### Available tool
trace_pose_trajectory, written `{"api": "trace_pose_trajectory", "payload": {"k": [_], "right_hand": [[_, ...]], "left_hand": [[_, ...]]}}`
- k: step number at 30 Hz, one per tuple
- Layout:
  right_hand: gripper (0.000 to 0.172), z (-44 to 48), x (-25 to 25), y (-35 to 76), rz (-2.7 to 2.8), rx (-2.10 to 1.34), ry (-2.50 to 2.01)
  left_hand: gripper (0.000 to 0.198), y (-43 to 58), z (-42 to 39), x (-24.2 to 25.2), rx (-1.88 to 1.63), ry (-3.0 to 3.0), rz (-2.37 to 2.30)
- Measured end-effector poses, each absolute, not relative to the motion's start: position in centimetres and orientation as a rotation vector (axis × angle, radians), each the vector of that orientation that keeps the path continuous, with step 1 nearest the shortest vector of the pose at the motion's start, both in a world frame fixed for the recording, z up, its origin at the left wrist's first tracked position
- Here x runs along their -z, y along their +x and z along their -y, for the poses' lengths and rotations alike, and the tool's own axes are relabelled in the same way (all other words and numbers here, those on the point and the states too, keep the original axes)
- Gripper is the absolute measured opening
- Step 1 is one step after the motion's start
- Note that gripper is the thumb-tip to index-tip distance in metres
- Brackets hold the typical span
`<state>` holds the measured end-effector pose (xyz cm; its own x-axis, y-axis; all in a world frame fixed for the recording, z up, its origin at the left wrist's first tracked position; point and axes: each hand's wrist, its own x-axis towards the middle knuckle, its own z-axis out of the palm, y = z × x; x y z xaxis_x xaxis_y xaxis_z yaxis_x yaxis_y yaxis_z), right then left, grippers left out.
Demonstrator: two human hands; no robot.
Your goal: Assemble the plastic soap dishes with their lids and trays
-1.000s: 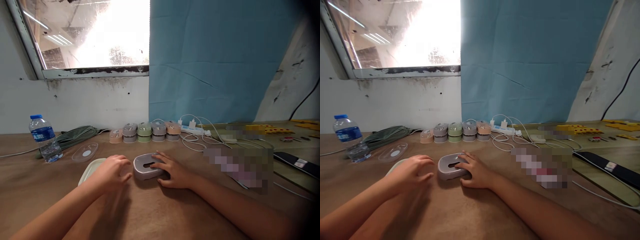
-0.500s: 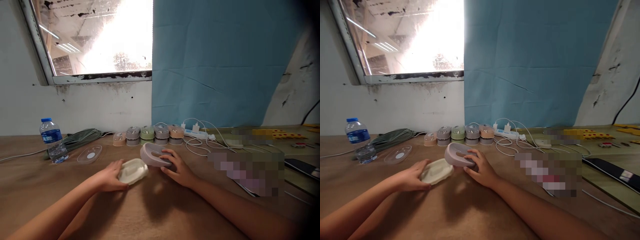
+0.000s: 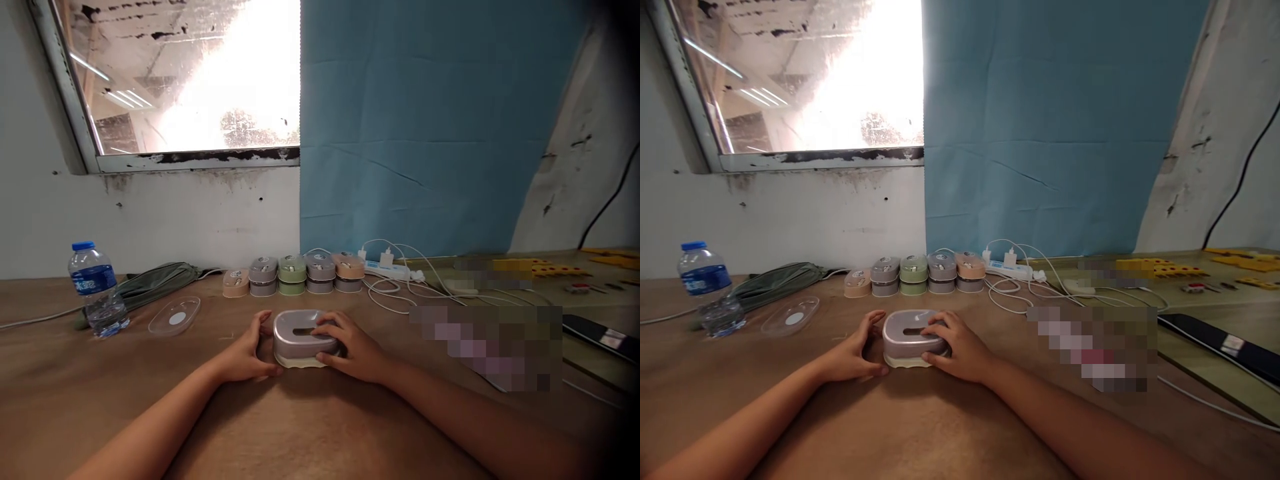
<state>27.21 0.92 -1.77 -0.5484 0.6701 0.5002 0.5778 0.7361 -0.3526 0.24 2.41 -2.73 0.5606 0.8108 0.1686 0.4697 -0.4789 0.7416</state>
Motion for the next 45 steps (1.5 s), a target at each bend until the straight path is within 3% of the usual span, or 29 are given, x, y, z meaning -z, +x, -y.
{"api": "trace_pose_trajectory", "payload": {"k": [3,8,12,16,19,22,27,36,38,41,45], "right_hand": [[0.047,-0.7,1.6,27.1,2.395,-0.251,-0.945],[0.054,-0.3,1.2,27.0,2.531,-0.198,-0.928],[0.057,-0.2,1.0,27.0,2.554,-0.195,-0.911],[0.058,-0.1,0.9,27.0,2.557,-0.216,-0.907],[0.055,0.0,0.8,27.0,2.565,-0.212,-0.91],[0.054,0.0,0.8,27.0,2.556,-0.22,-0.93],[0.052,-0.2,0.9,27.0,2.56,-0.228,-0.956],[0.052,-0.1,0.9,27.0,2.545,-0.245,-0.946],[0.052,-0.1,0.9,27.0,2.539,-0.248,-0.945],[0.055,-0.1,1.1,27.0,2.533,-0.257,-0.96],[0.067,-0.4,1.7,27.1,2.449,-0.254,-0.993]], "left_hand": [[0.101,0.2,-2.3,2.6,-0.666,2.285,-1.058],[0.061,0.7,-1.5,1.4,-0.667,2.733,-0.98],[0.049,0.6,-1.3,0.1,-0.62,2.953,-0.846],[0.033,-2.4,-3.2,-0.5,-0.87,3.003,-1.32],[0.035,-6.2,-5.1,-0.2,-0.857,2.723,-2.147],[0.042,-9.6,-6.1,0.4,-0.477,2.205,-2.63],[0.029,-11.3,-6.4,0.9,-0.273,2.03,-2.547],[0.034,-9.0,-6.0,0.3,-0.268,2.08,-2.411],[0.033,-8.0,-5.7,0.3,-0.404,2.138,-2.369],[0.031,-6.5,-5.5,0.4,-0.976,2.195,-2.15],[0.043,-4.4,-5.1,0.6,-1.732,1.846,-1.426]]}}
